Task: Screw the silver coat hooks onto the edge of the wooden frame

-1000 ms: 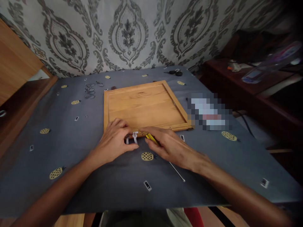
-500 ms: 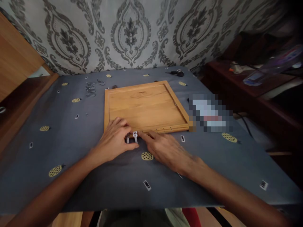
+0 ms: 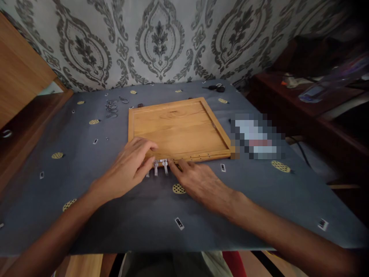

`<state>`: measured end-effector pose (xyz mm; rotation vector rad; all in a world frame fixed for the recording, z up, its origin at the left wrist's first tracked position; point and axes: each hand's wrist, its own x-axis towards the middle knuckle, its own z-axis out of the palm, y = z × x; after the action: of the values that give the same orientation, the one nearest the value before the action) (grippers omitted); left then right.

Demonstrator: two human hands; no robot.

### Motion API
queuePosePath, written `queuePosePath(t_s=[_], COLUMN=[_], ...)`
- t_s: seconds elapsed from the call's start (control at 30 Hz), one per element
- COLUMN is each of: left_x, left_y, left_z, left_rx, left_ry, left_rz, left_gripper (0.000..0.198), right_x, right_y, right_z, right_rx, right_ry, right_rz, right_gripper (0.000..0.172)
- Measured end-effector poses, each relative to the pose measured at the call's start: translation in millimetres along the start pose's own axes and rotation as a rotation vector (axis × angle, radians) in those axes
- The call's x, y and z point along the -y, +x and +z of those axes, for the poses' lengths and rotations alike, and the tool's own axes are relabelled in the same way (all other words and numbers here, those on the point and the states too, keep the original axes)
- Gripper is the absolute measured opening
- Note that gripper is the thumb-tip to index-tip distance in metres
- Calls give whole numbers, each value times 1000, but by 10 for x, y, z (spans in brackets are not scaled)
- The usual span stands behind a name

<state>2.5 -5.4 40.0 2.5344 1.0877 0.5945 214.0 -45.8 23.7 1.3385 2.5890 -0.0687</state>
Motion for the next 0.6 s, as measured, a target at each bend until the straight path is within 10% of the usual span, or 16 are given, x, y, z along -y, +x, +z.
queuePosePath(t_s=[0.2,0.4,0.6], left_x=[57,129,159], left_y=[-101,-159,-178], left_z=[82,218,248], left_rx=[23,106,139], left_ry=[-6,37,59], left_rz=[4,-55,-24], left_gripper=[13,77,84], right_x=[11,23,4], right_y=[8,21,0], right_z=[7,-16,29], right_rx=[-28,-14,-40], right_ry=[12,35,46], right_rz=[0,9,-3], right_gripper=[49,49,55])
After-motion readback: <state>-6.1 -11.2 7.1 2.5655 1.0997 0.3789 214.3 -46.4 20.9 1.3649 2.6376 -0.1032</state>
